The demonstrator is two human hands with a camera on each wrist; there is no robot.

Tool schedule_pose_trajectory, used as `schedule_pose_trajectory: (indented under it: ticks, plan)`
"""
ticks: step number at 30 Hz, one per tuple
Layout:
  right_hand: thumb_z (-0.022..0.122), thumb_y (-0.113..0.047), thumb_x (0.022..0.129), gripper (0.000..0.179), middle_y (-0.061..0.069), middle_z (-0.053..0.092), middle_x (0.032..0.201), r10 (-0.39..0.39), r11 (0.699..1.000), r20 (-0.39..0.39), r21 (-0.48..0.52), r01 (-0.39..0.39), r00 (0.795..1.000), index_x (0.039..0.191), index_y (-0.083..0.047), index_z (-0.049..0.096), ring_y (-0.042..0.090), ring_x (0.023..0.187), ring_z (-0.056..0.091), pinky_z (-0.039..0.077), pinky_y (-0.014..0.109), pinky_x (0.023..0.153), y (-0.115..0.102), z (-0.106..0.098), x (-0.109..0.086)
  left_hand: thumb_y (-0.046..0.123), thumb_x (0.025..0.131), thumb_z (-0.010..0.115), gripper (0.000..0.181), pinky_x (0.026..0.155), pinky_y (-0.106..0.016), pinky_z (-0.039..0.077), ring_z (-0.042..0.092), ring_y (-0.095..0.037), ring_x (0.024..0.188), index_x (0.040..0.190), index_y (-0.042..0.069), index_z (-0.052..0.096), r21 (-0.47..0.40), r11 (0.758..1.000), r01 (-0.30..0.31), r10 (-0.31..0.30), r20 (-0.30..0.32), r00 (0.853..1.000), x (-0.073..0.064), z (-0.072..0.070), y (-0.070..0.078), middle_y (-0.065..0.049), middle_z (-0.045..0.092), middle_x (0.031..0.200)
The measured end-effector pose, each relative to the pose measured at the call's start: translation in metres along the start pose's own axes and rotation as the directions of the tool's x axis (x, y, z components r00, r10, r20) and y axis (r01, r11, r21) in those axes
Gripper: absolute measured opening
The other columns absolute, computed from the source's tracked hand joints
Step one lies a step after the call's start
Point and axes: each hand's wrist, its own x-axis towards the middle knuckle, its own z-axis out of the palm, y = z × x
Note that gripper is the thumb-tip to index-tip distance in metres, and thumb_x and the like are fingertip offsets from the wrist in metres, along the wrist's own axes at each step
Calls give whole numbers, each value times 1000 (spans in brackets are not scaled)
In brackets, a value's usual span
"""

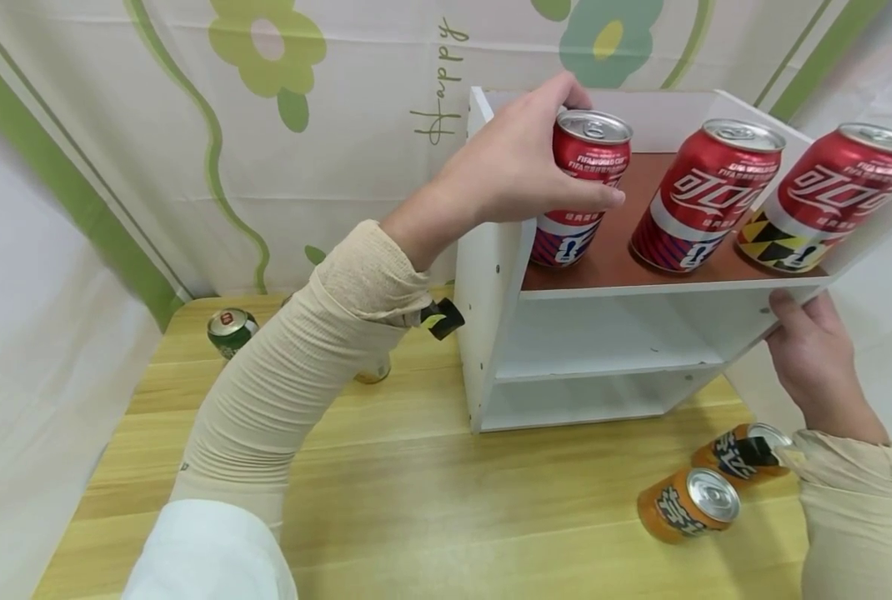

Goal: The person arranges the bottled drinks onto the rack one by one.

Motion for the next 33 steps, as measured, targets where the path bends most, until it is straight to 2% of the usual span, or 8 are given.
schedule_pose_trajectory:
  ticks: [10,16,20,26,33]
  plan:
    - [37,-4,110,47,1,40,150,-7,998,-16,67,8,1000,156,-15,33,8,132,43,39,20,102,2,-1,0,39,83,84,72,88,-21,52,59,-9,112,133,16,39,22,1000,17,-17,15,1000,0,3,0,3,55,131]
    - [38,-6,110,48,0,39,152,6,999,-18,34,-6,1000,157,-17,32,9,134,41,41,19,100,1,-1,0,42,83,83,75,88,-21,52,58,-8,110,136,17,37,55,998,20,-20,-4,1000,0,4,0,4,55,131]
    - [38,-7,110,49,0,38,152,22,1000,-16,20,-21,1000,157,-18,31,9,135,41,40,20,102,2,-1,-1,41,84,84,75,89,-21,52,59,-8,111,136,17,36,47,999,19,-19,-4,1000,0,5,-1,4,55,131]
    - [37,-4,110,48,2,39,151,-9,999,-3,36,9,1000,157,-15,31,10,133,43,43,18,99,2,-1,-1,42,83,84,77,88,-22,52,59,-9,111,137,18,35,30,999,26,-26,-9,1000,-1,6,-2,4,54,131]
    - [37,-7,110,49,0,36,154,7,1000,0,10,-7,1000,158,-18,30,10,137,38,38,20,106,2,-1,0,42,83,84,77,88,-22,53,59,-8,111,137,18,35,25,999,21,-21,-20,1000,-2,6,-2,4,53,131]
